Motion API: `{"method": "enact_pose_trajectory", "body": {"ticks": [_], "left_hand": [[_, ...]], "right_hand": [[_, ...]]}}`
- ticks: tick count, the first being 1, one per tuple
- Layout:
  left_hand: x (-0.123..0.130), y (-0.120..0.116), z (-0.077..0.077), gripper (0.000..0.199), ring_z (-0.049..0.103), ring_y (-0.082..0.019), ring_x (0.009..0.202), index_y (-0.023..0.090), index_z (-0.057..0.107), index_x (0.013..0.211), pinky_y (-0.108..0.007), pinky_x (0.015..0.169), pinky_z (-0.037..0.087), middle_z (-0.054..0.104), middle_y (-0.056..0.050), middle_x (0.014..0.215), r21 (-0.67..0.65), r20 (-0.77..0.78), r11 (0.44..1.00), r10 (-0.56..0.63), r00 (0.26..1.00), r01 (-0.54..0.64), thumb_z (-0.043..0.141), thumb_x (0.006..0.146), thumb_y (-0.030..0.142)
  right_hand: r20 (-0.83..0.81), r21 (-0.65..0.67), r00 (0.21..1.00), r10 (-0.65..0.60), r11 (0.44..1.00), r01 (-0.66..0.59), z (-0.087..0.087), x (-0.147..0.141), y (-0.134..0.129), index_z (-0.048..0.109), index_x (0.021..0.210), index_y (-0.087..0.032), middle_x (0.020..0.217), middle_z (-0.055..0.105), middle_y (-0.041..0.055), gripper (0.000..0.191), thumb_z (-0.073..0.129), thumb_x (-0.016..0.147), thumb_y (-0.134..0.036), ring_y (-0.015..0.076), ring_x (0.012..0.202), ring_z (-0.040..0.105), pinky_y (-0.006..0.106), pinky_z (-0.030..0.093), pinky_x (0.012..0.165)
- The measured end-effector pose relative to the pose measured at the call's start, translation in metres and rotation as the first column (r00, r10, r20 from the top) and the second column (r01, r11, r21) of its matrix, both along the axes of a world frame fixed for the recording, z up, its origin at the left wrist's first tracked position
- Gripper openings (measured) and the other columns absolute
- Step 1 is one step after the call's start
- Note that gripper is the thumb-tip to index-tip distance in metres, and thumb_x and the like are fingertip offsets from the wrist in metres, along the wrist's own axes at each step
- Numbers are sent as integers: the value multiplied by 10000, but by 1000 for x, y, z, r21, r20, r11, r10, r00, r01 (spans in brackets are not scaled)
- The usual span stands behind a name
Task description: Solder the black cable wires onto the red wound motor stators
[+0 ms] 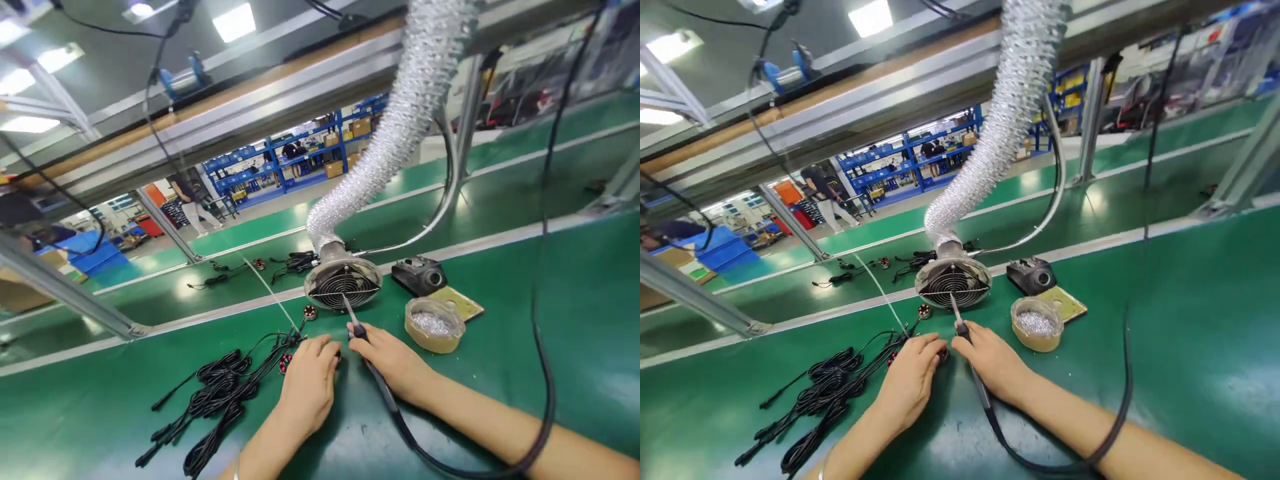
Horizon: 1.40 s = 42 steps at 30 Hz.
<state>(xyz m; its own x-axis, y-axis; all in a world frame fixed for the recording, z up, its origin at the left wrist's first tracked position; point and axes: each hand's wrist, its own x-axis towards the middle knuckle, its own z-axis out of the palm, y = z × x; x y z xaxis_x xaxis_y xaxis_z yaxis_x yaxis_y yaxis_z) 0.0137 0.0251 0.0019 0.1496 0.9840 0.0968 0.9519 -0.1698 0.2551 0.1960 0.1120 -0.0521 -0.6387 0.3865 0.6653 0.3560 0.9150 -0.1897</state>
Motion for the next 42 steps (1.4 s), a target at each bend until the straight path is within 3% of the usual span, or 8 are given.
{"method": "enact_pose_trajectory", "body": {"ticks": [5,13,19,24,28,32,37,42], "left_hand": [[0,-23,1,413,664,-199,775,237,602,913,-300,713,496,703,-46,814,-222,184,971,133,974,-91,214,1022,329],[2,-24,-2,279,656,-231,799,235,593,960,-312,691,423,717,-38,853,-366,198,929,140,970,-59,318,964,278],[4,-24,-3,289,658,-237,824,234,616,988,-324,723,419,726,-35,891,-359,235,933,121,964,-30,331,947,256],[10,-23,-6,295,663,-241,794,226,637,1062,-330,708,423,731,-39,863,-361,276,932,99,956,7,379,925,267],[20,-19,-8,350,638,-248,709,179,601,1162,-327,648,411,712,-58,823,-340,257,940,68,964,24,461,896,359],[27,-15,-4,331,641,-249,739,189,649,978,-333,669,400,718,-69,837,-390,256,921,115,960,-6,349,944,325],[18,-18,4,333,637,-243,834,209,618,1074,-318,722,396,720,-73,933,-444,303,895,198,932,-46,342,948,345],[12,-20,3,336,488,-186,602,221,583,772,-286,592,287,529,11,594,-479,294,874,250,923,-84,357,923,419]], "right_hand": [[51,-145,999,12,989,-4,-2,4,3,607,953,-194,790,620,52,203,471,881,-60,199,783,552,305,534,701],[21,-454,998,60,890,-44,28,11,-44,476,1051,-199,819,631,3,343,455,783,13,132,680,590,208,497,615],[36,-194,998,-58,979,64,18,16,-38,563,1087,-176,708,628,29,266,390,913,-72,179,634,580,252,479,564],[74,-26,997,-4,1000,6,19,22,-37,592,1068,-177,749,635,47,280,339,970,-109,161,652,586,232,493,604],[12,-173,998,64,983,-61,18,13,-38,568,1023,-180,712,612,27,222,364,960,-121,159,607,570,229,472,554],[-52,-361,997,55,930,-71,12,6,-38,511,1001,-194,689,601,-11,199,387,896,-78,124,550,558,197,454,522],[-15,-388,997,76,919,-76,13,16,-41,538,984,-197,711,598,12,253,416,813,-57,160,615,537,242,444,565],[68,-477,981,180,870,-127,20,21,-43,543,1053,-170,845,593,64,456,497,615,-51,219,784,528,314,479,673]]}}
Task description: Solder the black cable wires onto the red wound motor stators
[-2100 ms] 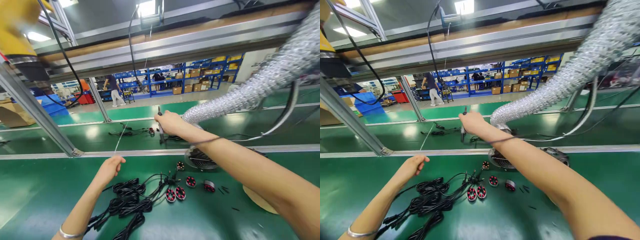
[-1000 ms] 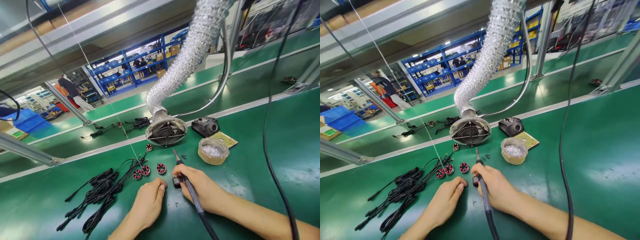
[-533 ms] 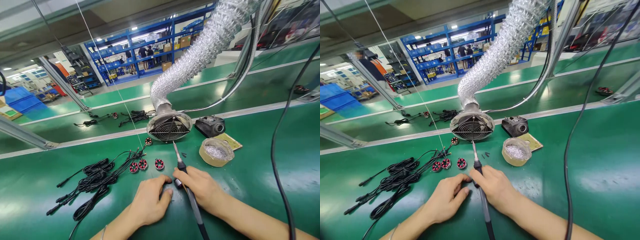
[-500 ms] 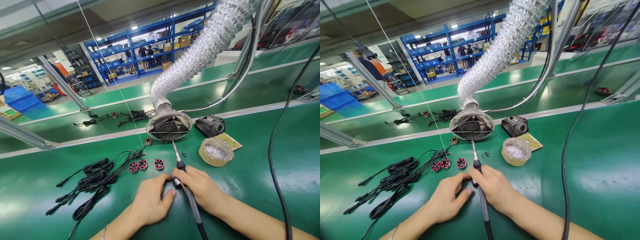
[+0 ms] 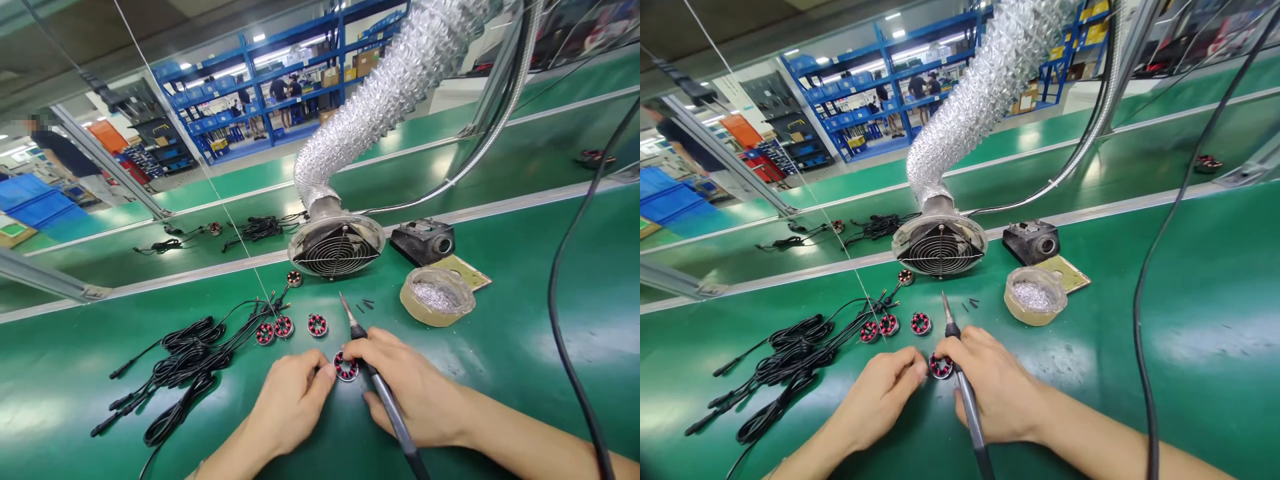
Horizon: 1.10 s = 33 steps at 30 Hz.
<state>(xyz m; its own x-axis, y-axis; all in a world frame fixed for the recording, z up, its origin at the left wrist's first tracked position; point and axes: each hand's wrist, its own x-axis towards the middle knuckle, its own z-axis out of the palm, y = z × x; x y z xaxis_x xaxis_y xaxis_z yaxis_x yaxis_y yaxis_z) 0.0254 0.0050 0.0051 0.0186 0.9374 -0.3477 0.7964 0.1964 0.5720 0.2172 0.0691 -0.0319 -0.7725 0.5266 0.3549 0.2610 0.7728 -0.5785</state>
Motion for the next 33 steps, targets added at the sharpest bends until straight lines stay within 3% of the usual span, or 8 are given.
{"method": "enact_pose_trajectory", "body": {"ticks": [4,8,13,17,21,27,29,33], "left_hand": [[8,1,-1,303,369,-152,533,220,509,630,-286,575,206,395,49,521,-36,-124,998,47,991,-52,563,795,469],[9,2,-1,272,330,-138,508,215,452,588,-295,569,182,388,49,506,-40,-126,999,28,992,-33,511,822,339],[-3,2,-8,271,305,-121,508,221,394,590,-270,520,200,354,58,530,-84,146,996,38,989,-26,440,832,334],[-12,8,-15,235,224,-100,484,226,404,562,-248,476,172,288,82,497,-209,415,966,228,881,-151,467,708,399],[-19,13,-11,233,177,-88,448,231,419,551,-244,456,142,225,108,440,-257,460,925,371,807,-278,479,657,429],[-14,8,-12,253,268,-93,503,198,486,625,-245,498,192,327,86,516,-170,332,975,190,924,-140,531,778,394],[-10,9,-15,228,261,-89,499,199,466,609,-245,497,184,322,87,513,-182,362,974,193,912,-134,523,766,355],[-13,15,-14,192,255,-84,496,193,477,594,-237,493,188,336,81,507,-227,511,961,258,820,-161,506,691,355]], "right_hand": [[0,-6,1000,9,1000,-9,-1,-7,-5,546,998,-186,793,553,34,319,517,708,-54,198,747,498,272,426,614],[-21,-5,1000,-13,1000,13,-7,-13,-11,546,994,-191,790,531,24,310,578,707,-78,195,743,472,270,398,618],[-69,1,997,43,999,-43,-12,-16,-12,547,999,-199,784,522,15,336,551,692,-60,190,727,449,286,392,653],[-64,3,998,3,1000,-2,-14,-17,-14,546,982,-196,767,493,14,277,553,726,-90,192,717,432,282,373,633],[-70,-13,998,1,1000,-2,-14,-15,-15,539,995,-195,772,495,14,280,554,737,-85,191,726,434,284,378,652],[-66,-36,998,20,999,-22,-15,-13,-14,517,1050,-197,822,533,24,378,551,694,-72,204,764,469,306,389,686],[-78,-36,996,37,999,-40,-14,-13,-14,508,1076,-193,843,554,32,381,536,716,-71,207,776,483,318,396,701],[-78,-57,996,52,997,-57,-13,-12,-15,499,1070,-197,837,564,30,349,530,744,-77,204,760,496,321,397,696]]}}
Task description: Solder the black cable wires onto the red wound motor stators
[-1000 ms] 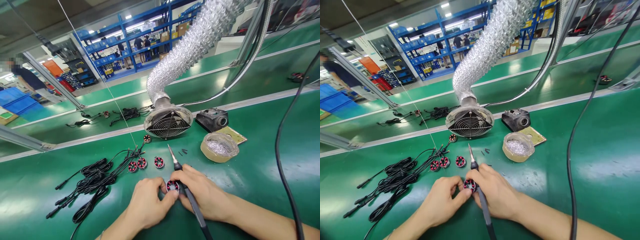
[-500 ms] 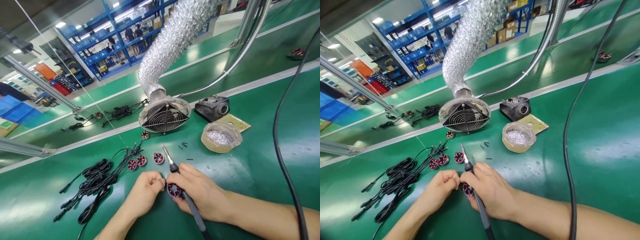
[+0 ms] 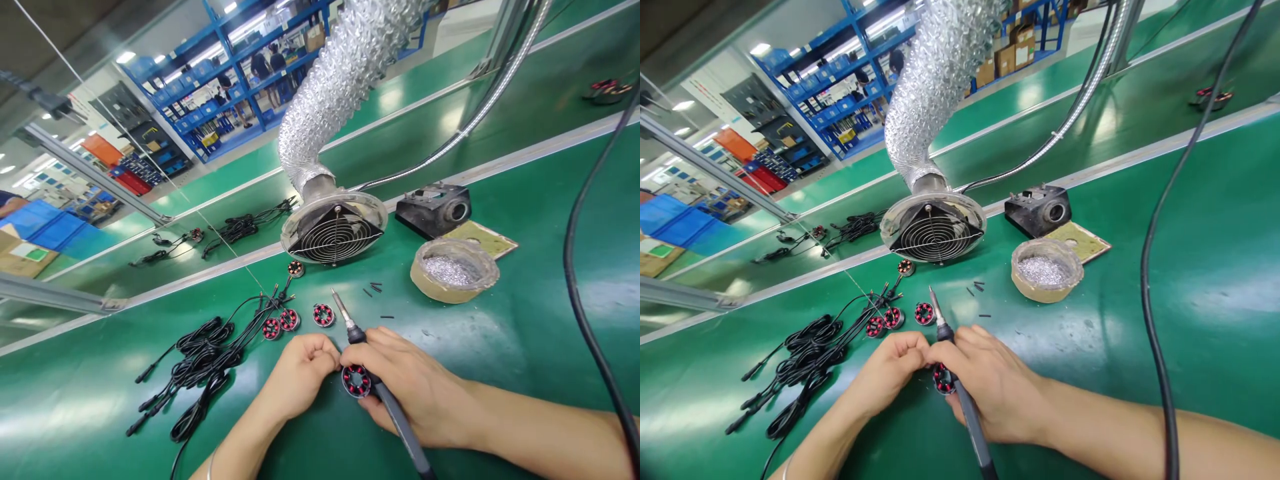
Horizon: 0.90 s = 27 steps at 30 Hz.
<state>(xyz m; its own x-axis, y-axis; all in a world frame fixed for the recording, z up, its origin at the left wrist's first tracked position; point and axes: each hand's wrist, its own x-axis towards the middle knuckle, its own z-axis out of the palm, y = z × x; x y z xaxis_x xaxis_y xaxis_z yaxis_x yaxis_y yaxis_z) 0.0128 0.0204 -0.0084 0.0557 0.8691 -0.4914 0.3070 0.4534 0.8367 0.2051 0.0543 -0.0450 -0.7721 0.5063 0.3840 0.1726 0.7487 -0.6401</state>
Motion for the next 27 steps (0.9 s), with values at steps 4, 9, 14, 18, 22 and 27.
{"method": "enact_pose_trajectory", "body": {"ticks": [4,9,14,18,22,27], "left_hand": [[-6,-3,9,184,274,-80,485,183,508,603,-232,486,193,370,78,494,-60,-44,995,-77,996,75,556,679,343],[-2,-6,9,180,281,-78,478,181,521,563,-231,489,197,398,67,487,-78,23,995,-68,997,69,555,637,342],[-8,-6,13,218,233,-76,448,177,546,542,-241,468,159,354,75,440,-125,49,991,-32,998,37,565,602,386],[-8,-16,10,240,249,-80,460,164,601,625,-244,467,179,340,91,448,-110,-113,986,-137,984,125,633,691,393],[-3,-21,1,172,299,-77,431,148,689,686,-238,437,202,432,81,455,-162,-101,977,-153,983,136,636,699,310],[-3,-20,2,188,301,-69,447,141,772,725,-234,464,220,492,65,480,-182,95,979,-74,993,91,697,637,289]], "right_hand": [[-2,3,1000,-1,1000,1,0,0,1,503,1050,-201,823,555,21,350,535,727,-68,196,739,493,310,387,683],[-25,15,1000,9,1000,-9,1,-1,2,500,1020,-201,799,542,12,316,526,737,-63,189,718,483,299,374,661],[-5,13,1000,-7,1000,7,2,0,2,507,1056,-195,818,563,22,358,539,724,-65,198,736,502,308,398,669],[-12,27,1000,-1,1000,2,3,0,2,508,1029,-203,821,588,30,351,507,716,-46,206,750,534,308,423,666],[-80,38,997,-20,999,23,2,-1,2,504,1049,-226,807,606,25,374,453,738,-25,197,718,574,292,461,637],[-111,100,994,-6,995,18,-2,-2,5,499,1093,-250,765,615,15,367,459,785,-56,179,649,598,258,511,572]]}}
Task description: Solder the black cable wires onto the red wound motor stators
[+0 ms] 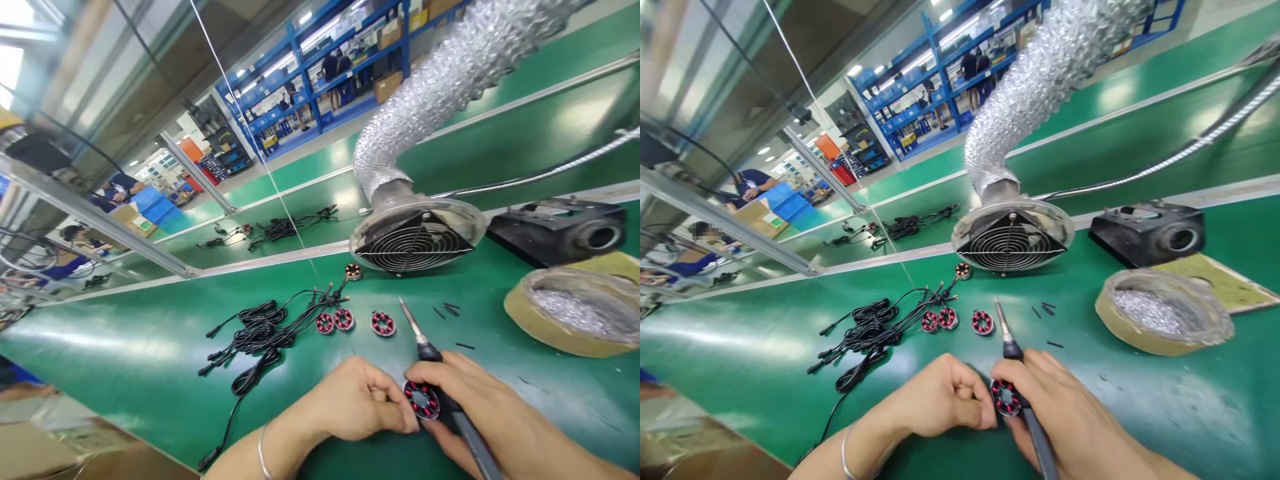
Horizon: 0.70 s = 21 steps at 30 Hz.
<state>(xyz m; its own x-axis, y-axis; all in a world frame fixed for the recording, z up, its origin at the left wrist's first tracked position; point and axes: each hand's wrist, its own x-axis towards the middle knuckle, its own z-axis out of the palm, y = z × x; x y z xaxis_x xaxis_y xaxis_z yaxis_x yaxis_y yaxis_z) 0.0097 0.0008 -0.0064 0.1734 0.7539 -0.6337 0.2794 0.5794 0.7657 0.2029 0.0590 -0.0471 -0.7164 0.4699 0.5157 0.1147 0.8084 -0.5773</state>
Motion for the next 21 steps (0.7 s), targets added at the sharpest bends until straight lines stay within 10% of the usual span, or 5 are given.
{"method": "enact_pose_trajectory", "body": {"ticks": [3,5,10,21], "left_hand": [[-10,0,15,209,317,-78,457,142,776,746,-233,475,244,501,52,498,34,-28,999,-12,1000,13,690,662,313],[-26,1,29,224,304,-89,449,156,772,785,-236,471,236,448,63,475,142,-319,987,-22,948,71,651,742,339],[-78,7,53,279,560,-174,613,197,751,919,-259,599,359,628,-4,606,270,-889,951,187,418,151,476,892,243],[-93,16,35,139,645,-247,773,226,744,795,-303,737,428,679,-47,667,282,-889,955,224,399,93,616,817,275]], "right_hand": [[17,25,1000,-26,999,26,-2,1,3,495,1116,-254,788,627,22,346,483,810,-93,179,665,623,252,546,575],[20,44,998,-66,997,65,-2,3,5,497,1131,-253,826,644,34,348,502,812,-114,188,694,646,264,567,595],[22,81,993,-117,990,115,-4,7,11,511,1118,-254,821,658,38,328,528,807,-151,208,688,658,281,581,560],[43,125,993,-114,986,108,-4,5,11,501,1128,-257,838,674,44,317,508,826,-163,219,724,671,290,588,566]]}}
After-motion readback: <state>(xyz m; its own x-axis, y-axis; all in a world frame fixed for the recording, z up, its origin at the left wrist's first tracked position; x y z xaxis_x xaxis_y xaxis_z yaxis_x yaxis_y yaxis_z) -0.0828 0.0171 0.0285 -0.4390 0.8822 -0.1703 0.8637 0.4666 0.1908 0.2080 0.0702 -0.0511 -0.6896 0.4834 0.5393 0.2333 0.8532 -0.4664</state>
